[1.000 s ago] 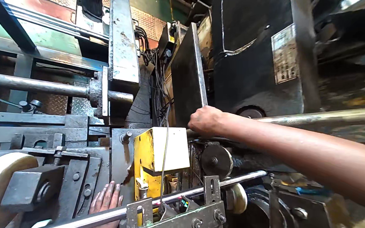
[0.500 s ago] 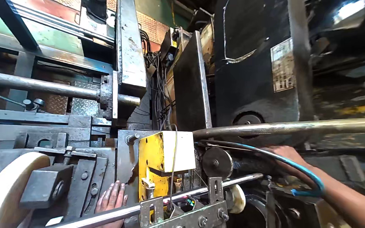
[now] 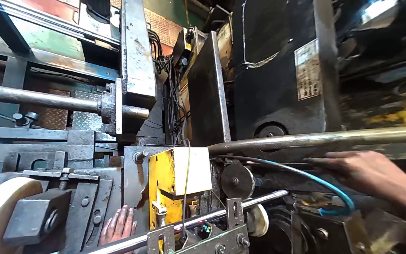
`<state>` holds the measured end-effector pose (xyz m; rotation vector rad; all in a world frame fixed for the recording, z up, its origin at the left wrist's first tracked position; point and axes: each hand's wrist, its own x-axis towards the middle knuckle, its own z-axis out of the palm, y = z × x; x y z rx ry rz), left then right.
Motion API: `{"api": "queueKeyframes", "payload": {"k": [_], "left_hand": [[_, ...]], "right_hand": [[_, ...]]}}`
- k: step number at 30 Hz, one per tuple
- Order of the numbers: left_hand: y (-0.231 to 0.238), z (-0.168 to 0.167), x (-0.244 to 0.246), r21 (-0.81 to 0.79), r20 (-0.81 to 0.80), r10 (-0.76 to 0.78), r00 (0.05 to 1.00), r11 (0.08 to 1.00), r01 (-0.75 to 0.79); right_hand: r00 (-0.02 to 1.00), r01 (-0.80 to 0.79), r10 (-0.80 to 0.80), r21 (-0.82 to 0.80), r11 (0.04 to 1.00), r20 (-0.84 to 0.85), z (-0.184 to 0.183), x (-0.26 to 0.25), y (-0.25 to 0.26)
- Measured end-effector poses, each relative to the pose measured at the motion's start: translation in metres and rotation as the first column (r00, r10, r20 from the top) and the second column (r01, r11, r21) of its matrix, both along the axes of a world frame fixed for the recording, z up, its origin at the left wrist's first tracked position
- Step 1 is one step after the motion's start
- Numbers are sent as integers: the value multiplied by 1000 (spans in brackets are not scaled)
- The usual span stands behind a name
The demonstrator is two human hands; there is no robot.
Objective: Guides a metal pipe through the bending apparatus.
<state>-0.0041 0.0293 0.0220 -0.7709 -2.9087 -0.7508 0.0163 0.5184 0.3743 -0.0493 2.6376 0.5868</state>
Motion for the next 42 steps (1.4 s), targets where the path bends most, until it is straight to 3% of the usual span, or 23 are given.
{"api": "queueKeyframes", "payload": {"k": [3,5,11,23,28,30,32,35,38,40,42], "left_hand": [[1,-2,0,26,-16,12,1000,1000,-11],[1,-2,0,31,-16,21,1000,999,-21],[-1,-5,1,28,-17,9,1000,1000,-8],[-2,-3,3,-26,-9,-1,1000,1000,1],[-3,1,2,-35,88,-10,996,999,13],[-7,-31,9,-86,31,-2,1000,996,5],[-9,-45,12,-112,-16,-4,1000,994,3],[-9,-33,13,-92,-8,-18,1000,996,17],[-6,-31,10,-83,-5,-6,1000,997,6],[-8,-38,11,-88,-5,-8,1000,996,8],[-9,-45,11,-75,-22,1,1000,997,-3]], "right_hand": [[980,-178,184,-77,981,83,-4,-50,-45],[962,-208,222,-98,973,161,-13,-84,-70],[857,-93,65,30,995,512,-45,-159,-120],[808,-105,52,58,993,587,-111,-182,-170],[784,72,-144,143,987,603,-159,-213,-220],[771,86,-157,144,986,617,-166,-220,-226],[780,-31,-44,108,994,624,-153,-213,-211],[811,-206,195,-43,978,552,-100,-175,-144],[852,-219,226,-72,973,472,-63,-118,-61],[896,-269,282,-87,959,342,-63,-83,-19],[889,-434,449,-148,889,88,-75,-51,10]]}}
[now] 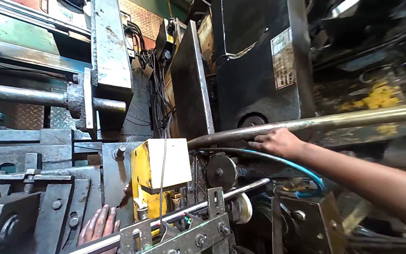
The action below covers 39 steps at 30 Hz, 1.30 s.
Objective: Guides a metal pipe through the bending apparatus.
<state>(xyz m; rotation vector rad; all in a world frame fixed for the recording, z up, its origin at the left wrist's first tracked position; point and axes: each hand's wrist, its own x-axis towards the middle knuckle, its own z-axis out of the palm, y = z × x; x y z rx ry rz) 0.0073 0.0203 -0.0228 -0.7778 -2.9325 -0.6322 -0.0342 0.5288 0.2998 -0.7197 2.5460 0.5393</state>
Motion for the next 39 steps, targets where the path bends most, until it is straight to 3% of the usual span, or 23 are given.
{"api": "queueKeyframes", "payload": {"k": [1,4,6,9,12,16,21,25,31,39], "left_hand": [[1,6,0,30,12,4,1000,1000,-5],[7,47,-13,133,118,9,993,991,-25],[8,56,-14,164,160,7,987,986,-34],[6,53,-14,143,132,-4,991,990,-15],[6,42,-10,117,66,15,998,993,-23],[9,51,-14,134,123,11,992,991,-28],[9,50,-13,128,137,25,990,991,-43],[8,49,-12,100,107,11,994,995,-21],[8,44,-11,58,27,18,999,998,-19],[7,40,-9,47,20,12,1000,999,-13]], "right_hand": [[998,-15,12,-46,999,-60,-3,14,6],[957,289,-289,-20,957,12,-2,43,7],[918,396,-395,2,918,40,-3,44,14],[919,393,-393,-35,919,23,3,42,15],[915,399,-399,-13,917,-59,40,40,-6],[945,327,-324,99,940,-45,86,13,-48],[904,352,-385,186,917,187,35,-62,-103],[852,275,-395,350,896,342,-7,-115,-148],[830,231,-429,481,846,356,-32,-144,-201],[759,294,-549,568,769,350,-61,-147,-202]]}}
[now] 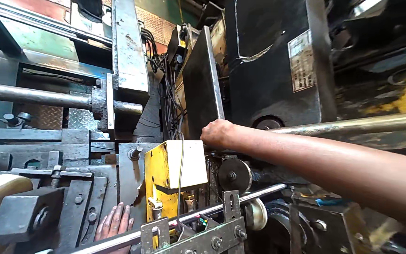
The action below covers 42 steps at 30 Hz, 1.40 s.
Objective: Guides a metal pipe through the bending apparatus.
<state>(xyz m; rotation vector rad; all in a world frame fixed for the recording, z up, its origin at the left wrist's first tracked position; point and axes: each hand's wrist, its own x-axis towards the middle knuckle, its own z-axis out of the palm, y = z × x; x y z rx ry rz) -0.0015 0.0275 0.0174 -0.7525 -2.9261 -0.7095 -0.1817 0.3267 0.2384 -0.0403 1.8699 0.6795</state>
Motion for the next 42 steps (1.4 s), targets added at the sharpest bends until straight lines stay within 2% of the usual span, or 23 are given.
{"api": "queueKeyframes", "payload": {"k": [2,5,8,11,14,16,18,21,23,26,28,30,34,37,39,42], "left_hand": [[-1,-1,0,48,41,-4,999,999,2],[-3,-2,0,45,81,-8,997,999,4],[-3,0,-1,32,52,-25,998,999,23],[-2,0,-3,38,-15,-22,1000,999,23],[-2,3,-4,53,11,-26,1000,998,25],[-2,3,-4,55,10,-26,1000,998,25],[-2,3,-4,60,10,-16,1000,998,16],[-1,5,-2,61,12,-13,1000,998,12],[-1,2,-2,41,-12,-12,1000,999,13],[2,3,0,15,1,-5,1000,1000,5],[0,7,0,19,32,-13,999,1000,13],[1,9,-3,50,58,-17,998,999,14],[0,8,-3,51,15,-18,1000,999,17],[3,3,-4,51,-22,-3,1000,999,4],[2,4,-2,46,-4,0,1000,999,1],[2,2,-2,31,-27,-13,1000,999,14]], "right_hand": [[998,-58,58,-49,997,-2,6,7,9],[985,-154,134,-209,966,-107,32,40,51],[964,-137,63,-277,951,-258,60,88,120],[976,-83,25,-264,961,-216,68,110,175],[990,117,-132,-221,968,-54,68,103,177],[965,257,-262,-273,927,18,67,99,181],[936,343,-349,-347,873,46,68,100,191],[862,488,-507,-304,818,20,76,123,198],[843,510,-534,-209,834,-72,70,148,203],[895,394,-400,-69,916,-197,37,173,234],[914,342,-336,-16,940,-225,29,182,228],[913,364,-353,17,931,-205,37,176,216],[878,388,-400,-97,916,-262,48,177,215],[881,374,-380,-78,924,-282,50,175,222],[831,436,-453,-130,891,-322,48,173,229],[784,487,-494,-121,865,-376,60,177,223]]}}
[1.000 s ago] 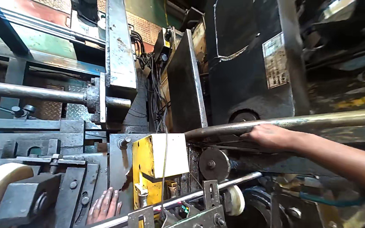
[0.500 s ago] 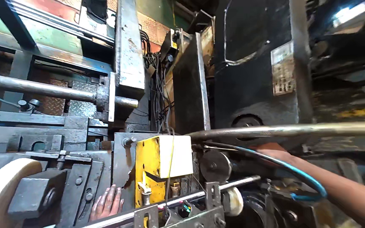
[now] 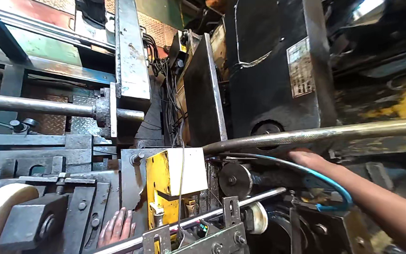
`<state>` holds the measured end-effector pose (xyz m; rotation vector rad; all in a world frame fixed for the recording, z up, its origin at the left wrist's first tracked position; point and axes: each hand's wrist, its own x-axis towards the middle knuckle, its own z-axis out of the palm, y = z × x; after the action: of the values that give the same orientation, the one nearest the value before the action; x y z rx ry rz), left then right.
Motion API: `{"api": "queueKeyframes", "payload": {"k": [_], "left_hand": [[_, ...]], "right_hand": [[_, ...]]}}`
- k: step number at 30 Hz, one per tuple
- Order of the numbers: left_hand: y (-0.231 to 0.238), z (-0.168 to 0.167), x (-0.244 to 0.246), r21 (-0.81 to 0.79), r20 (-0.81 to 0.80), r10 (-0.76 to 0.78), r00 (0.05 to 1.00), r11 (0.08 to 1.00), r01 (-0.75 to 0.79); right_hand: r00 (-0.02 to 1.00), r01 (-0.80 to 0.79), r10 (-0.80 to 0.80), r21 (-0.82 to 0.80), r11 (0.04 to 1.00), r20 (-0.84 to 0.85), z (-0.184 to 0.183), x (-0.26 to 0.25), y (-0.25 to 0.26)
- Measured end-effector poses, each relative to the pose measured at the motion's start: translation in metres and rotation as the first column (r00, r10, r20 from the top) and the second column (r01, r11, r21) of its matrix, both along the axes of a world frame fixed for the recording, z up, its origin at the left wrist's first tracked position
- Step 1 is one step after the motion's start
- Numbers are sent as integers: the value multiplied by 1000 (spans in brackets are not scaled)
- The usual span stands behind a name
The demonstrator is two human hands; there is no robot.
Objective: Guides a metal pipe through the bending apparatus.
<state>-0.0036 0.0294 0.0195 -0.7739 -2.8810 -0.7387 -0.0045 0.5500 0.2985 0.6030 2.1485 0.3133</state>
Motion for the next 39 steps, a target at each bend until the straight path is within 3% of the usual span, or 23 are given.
{"api": "queueKeyframes", "payload": {"k": [3,6,10,14,17,22,24,25,26,27,28,29,31,34,37,39], "left_hand": [[1,2,-1,15,27,7,1000,1000,-7],[-2,-4,2,-26,59,3,998,1000,-1],[-1,-8,2,-67,34,8,999,998,-6],[1,5,-3,-54,26,9,1000,998,-7],[0,-2,0,-66,20,14,1000,998,-13],[-3,-20,6,-70,44,7,999,998,-4],[-2,-11,6,-107,124,24,992,994,-11],[1,10,-2,-167,259,22,966,986,23],[3,45,-17,-275,495,-11,869,946,169],[2,25,-5,-171,270,-9,963,984,57],[1,4,2,-85,95,14,995,996,-6],[0,-8,3,-55,12,22,1000,998,-22],[-5,-25,11,-103,17,1,1000,995,1],[-9,-35,11,-129,37,-19,999,991,24],[-6,-18,7,-75,16,-9,1000,997,11],[-1,-3,2,-22,10,4,1000,1000,-4]], "right_hand": [[976,-179,178,2,984,-125,15,21,10],[956,-267,247,-123,956,-160,32,15,-10],[842,-510,446,-177,842,-304,28,-12,-46],[779,-624,587,-191,757,-220,19,-62,-86],[815,-571,577,-228,789,-44,19,-100,-116],[776,-608,631,-284,741,-13,15,-128,-133],[772,-607,636,-297,737,-1,8,-133,-139],[777,-594,629,-300,747,28,3,-137,-144],[784,-576,618,-298,761,63,-3,-143,-149],[787,-559,607,-289,777,112,-11,-149,-156],[785,-546,598,-272,792,164,-19,-155,-163],[778,-542,588,-238,806,222,-25,-161,-173],[756,-535,566,-188,824,328,-31,-167,-186],[737,-557,607,-241,795,298,-13,-154,-161],[748,-600,644,-251,759,159,7,-89,-80],[849,-486,500,-117,866,169,2,-19,-34]]}}
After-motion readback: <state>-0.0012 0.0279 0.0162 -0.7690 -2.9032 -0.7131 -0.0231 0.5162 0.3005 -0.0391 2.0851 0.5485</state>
